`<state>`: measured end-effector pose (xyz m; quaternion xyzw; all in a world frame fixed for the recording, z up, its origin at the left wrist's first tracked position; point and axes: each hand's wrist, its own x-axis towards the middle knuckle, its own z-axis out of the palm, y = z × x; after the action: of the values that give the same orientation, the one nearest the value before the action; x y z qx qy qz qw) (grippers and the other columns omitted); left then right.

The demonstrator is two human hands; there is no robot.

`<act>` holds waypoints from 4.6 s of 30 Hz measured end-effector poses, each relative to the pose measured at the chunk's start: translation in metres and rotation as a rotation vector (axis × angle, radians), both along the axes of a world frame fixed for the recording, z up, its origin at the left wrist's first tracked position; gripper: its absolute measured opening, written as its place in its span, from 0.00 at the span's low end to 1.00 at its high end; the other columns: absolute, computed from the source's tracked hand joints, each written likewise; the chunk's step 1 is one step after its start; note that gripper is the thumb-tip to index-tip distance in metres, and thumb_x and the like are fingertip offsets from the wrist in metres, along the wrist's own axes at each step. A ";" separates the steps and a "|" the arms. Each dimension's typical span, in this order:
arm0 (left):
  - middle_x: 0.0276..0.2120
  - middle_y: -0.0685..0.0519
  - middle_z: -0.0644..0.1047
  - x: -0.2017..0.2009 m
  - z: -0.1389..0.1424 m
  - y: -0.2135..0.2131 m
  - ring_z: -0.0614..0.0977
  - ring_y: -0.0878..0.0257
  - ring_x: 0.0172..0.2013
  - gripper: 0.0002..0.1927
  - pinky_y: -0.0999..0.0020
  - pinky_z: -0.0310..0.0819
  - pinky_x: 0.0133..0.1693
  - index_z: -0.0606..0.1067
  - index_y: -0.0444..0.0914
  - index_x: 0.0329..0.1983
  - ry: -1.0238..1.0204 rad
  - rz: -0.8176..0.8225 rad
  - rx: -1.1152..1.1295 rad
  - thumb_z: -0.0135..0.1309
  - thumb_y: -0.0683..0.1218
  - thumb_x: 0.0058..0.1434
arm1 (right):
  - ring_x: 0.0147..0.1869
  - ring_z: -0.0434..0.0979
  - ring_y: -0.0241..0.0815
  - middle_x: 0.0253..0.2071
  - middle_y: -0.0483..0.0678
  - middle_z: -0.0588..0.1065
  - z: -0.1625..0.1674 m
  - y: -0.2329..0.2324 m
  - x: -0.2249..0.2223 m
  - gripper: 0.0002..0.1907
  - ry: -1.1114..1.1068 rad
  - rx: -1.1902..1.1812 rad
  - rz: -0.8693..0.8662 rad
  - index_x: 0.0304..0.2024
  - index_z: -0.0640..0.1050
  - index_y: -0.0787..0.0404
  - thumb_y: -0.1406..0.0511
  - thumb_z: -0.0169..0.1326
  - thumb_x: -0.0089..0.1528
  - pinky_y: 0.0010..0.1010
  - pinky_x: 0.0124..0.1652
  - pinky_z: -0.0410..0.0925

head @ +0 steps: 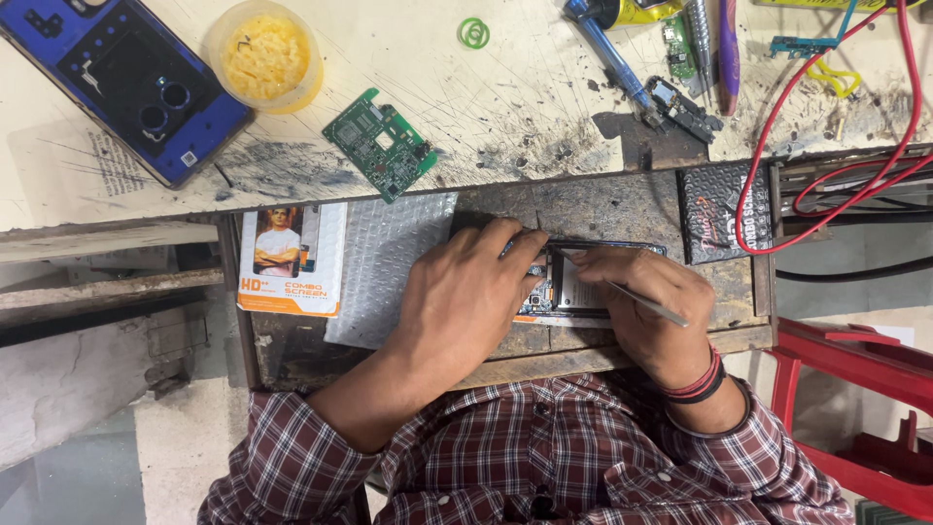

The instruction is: The person uses tweezers to lift and reseat a small ribbon cable connector on the motherboard of a disassembled smartphone. They then press the connector down with a finger to secure it.

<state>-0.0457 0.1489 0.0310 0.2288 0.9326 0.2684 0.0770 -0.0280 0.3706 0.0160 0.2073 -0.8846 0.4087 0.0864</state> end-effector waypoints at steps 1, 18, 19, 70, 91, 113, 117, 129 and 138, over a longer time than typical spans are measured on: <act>0.51 0.44 0.77 0.000 -0.001 -0.001 0.82 0.53 0.43 0.23 0.57 0.82 0.37 0.75 0.36 0.59 0.001 -0.002 -0.002 0.58 0.50 0.63 | 0.49 0.86 0.45 0.42 0.52 0.82 -0.001 -0.001 -0.001 0.09 -0.009 -0.020 -0.003 0.39 0.79 0.63 0.79 0.60 0.59 0.30 0.47 0.77; 0.50 0.47 0.77 0.001 -0.001 -0.004 0.82 0.53 0.43 0.22 0.58 0.81 0.38 0.76 0.37 0.57 0.038 0.018 0.040 0.58 0.51 0.62 | 0.52 0.84 0.44 0.45 0.52 0.81 -0.018 -0.001 0.002 0.05 -0.060 -0.190 -0.067 0.43 0.77 0.67 0.76 0.58 0.66 0.29 0.53 0.76; 0.50 0.47 0.77 0.001 -0.001 -0.004 0.82 0.53 0.43 0.22 0.57 0.81 0.39 0.76 0.37 0.57 0.044 0.018 0.047 0.58 0.51 0.62 | 0.52 0.84 0.44 0.45 0.52 0.81 -0.019 -0.001 0.002 0.04 -0.061 -0.185 -0.072 0.43 0.77 0.67 0.76 0.58 0.66 0.29 0.53 0.76; 0.50 0.48 0.77 -0.001 -0.007 -0.004 0.82 0.54 0.42 0.23 0.58 0.81 0.37 0.76 0.37 0.57 0.002 0.018 0.015 0.59 0.52 0.61 | 0.53 0.84 0.44 0.45 0.55 0.81 -0.032 -0.004 0.002 0.04 -0.081 -0.257 -0.036 0.44 0.75 0.67 0.74 0.57 0.67 0.29 0.53 0.76; 0.51 0.47 0.77 -0.001 -0.008 -0.003 0.82 0.54 0.42 0.24 0.59 0.81 0.37 0.76 0.36 0.57 0.006 0.011 0.026 0.60 0.52 0.61 | 0.51 0.84 0.44 0.44 0.55 0.81 -0.032 -0.005 0.003 0.05 -0.052 -0.218 -0.049 0.42 0.75 0.68 0.75 0.59 0.65 0.28 0.51 0.76; 0.48 0.47 0.81 0.003 -0.011 -0.004 0.84 0.54 0.40 0.21 0.60 0.81 0.37 0.80 0.38 0.52 0.081 0.042 0.055 0.62 0.53 0.59 | 0.51 0.85 0.44 0.44 0.54 0.82 -0.030 -0.006 0.002 0.05 -0.043 -0.156 -0.064 0.42 0.76 0.68 0.75 0.59 0.65 0.29 0.51 0.77; 0.49 0.48 0.81 0.003 -0.013 -0.003 0.84 0.55 0.41 0.20 0.62 0.81 0.38 0.81 0.38 0.50 0.111 0.042 0.063 0.62 0.53 0.58 | 0.51 0.85 0.44 0.44 0.54 0.82 -0.030 -0.006 0.002 0.05 -0.041 -0.144 -0.064 0.42 0.76 0.68 0.74 0.59 0.66 0.29 0.51 0.77; 0.50 0.49 0.80 0.004 -0.015 -0.003 0.84 0.56 0.42 0.19 0.62 0.82 0.38 0.82 0.39 0.49 0.100 0.035 0.050 0.62 0.53 0.59 | 0.52 0.85 0.44 0.45 0.54 0.82 -0.029 -0.007 0.001 0.05 -0.043 -0.147 -0.060 0.43 0.75 0.67 0.74 0.59 0.66 0.29 0.52 0.77; 0.50 0.50 0.80 0.003 -0.013 -0.003 0.84 0.55 0.42 0.17 0.61 0.81 0.39 0.82 0.41 0.47 0.092 0.046 0.055 0.62 0.53 0.59 | 0.53 0.84 0.44 0.45 0.54 0.82 -0.031 -0.007 0.000 0.05 -0.062 -0.178 -0.052 0.43 0.76 0.68 0.75 0.59 0.66 0.29 0.53 0.77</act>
<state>-0.0424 0.1459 0.0176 0.2216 0.9324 0.2848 0.0213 -0.0275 0.3639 -0.0147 0.1629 -0.8521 0.4895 0.0879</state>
